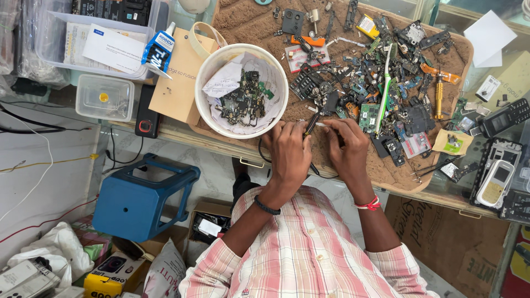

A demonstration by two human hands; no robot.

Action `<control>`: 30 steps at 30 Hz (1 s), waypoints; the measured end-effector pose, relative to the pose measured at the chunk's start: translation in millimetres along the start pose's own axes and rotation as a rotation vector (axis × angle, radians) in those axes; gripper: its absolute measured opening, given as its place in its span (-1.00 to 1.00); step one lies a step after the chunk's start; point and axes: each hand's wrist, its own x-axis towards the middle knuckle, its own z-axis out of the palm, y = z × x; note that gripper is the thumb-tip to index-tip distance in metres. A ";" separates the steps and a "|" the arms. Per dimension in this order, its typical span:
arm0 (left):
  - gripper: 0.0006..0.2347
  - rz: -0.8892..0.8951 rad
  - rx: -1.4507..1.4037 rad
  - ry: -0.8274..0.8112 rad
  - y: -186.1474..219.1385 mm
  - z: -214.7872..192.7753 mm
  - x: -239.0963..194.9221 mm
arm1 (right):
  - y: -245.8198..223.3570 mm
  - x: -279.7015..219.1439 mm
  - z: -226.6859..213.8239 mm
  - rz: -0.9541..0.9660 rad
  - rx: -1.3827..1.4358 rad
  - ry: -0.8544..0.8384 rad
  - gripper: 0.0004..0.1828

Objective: The person applies a small amount of white paste to a black cable connector, then wipes the connector with a green cloth. The person continues to handle the cable and connector while another person works nearby.

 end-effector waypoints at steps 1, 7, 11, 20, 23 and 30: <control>-0.77 0.001 -0.002 -0.003 0.0 -0.5 -0.1 | 0.3 0.3 0.5 -0.018 -0.003 0.007 -0.83; -0.76 0.004 -0.002 -0.012 0.2 -1.1 0.3 | 2.7 1.8 1.9 -0.059 -0.029 0.033 -0.83; -0.75 0.000 -0.005 -0.011 0.0 -0.1 0.0 | 3.0 2.1 2.2 -0.021 -0.023 0.039 -0.84; -0.76 -0.002 0.009 -0.014 -0.7 1.4 -0.1 | 2.3 4.5 3.8 0.018 -0.011 0.057 -0.88; -0.75 0.000 0.014 -0.014 -1.0 2.1 -0.8 | 2.5 4.6 4.2 0.036 -0.010 0.059 -0.88; -0.74 0.016 0.024 0.007 -2.3 3.6 -1.3 | 4.7 3.7 4.7 0.040 -0.019 0.061 -0.88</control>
